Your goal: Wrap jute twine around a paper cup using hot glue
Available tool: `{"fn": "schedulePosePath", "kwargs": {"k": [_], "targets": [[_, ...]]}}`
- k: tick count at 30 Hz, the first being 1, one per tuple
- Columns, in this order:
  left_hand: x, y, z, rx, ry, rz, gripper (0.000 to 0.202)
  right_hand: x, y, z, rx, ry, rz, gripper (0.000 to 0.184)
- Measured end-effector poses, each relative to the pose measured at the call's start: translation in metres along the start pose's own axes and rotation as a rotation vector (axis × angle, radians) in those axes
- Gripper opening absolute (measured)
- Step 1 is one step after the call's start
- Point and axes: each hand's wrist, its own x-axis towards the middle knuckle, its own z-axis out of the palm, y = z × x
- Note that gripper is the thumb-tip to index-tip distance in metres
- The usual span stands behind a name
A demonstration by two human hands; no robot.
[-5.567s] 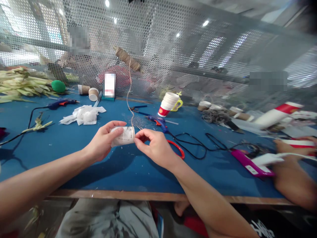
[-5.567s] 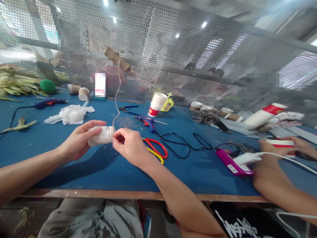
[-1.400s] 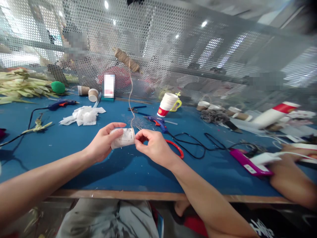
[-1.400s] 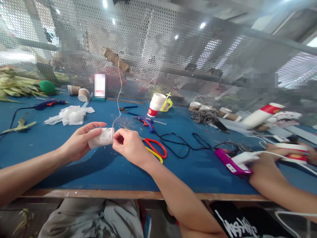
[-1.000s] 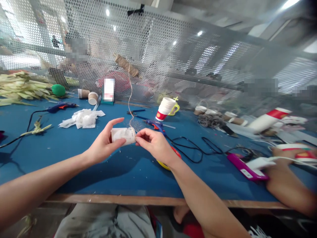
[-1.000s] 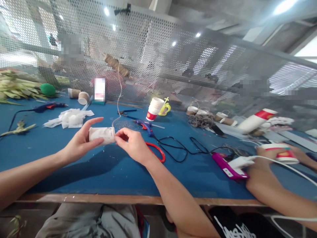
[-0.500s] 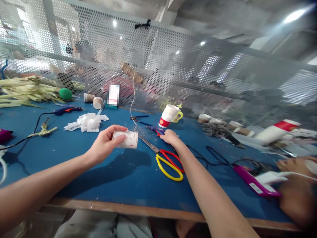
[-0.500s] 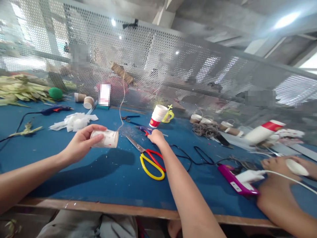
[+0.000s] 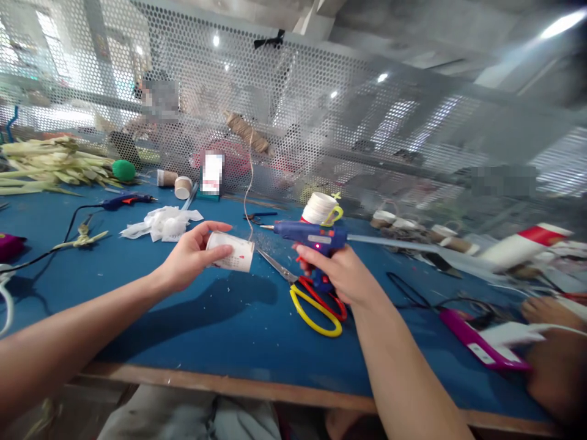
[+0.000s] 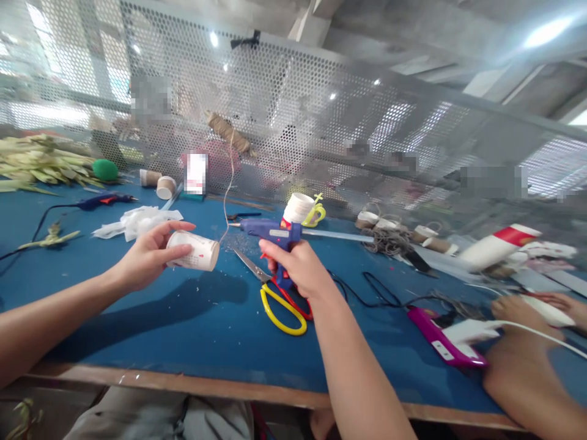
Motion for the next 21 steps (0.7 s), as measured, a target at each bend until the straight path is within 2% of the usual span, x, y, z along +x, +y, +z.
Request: {"fn": "schedulePosePath", "kwargs": {"k": [2, 7, 13, 21], "targets": [[0.001, 0.0, -0.002, 0.025, 0.006, 0.012, 0.04, -0.014, -0.004, 0.009, 0.048, -0.007, -0.074, 0.024], [0.004, 0.0, -0.006, 0.072, 0.041, 0.053, 0.038, -0.032, -0.01, 0.019, 0.029, -0.081, -0.083, 0.023], [0.004, 0.002, -0.004, 0.105, 0.069, 0.085, 0.035, -0.035, -0.019, 0.019, -0.242, -0.046, -0.043, 0.016], [0.003, 0.001, -0.005, 0.096, 0.042, 0.087, 0.034, -0.034, -0.018, 0.018, -0.333, -0.058, -0.037, 0.025]]}}
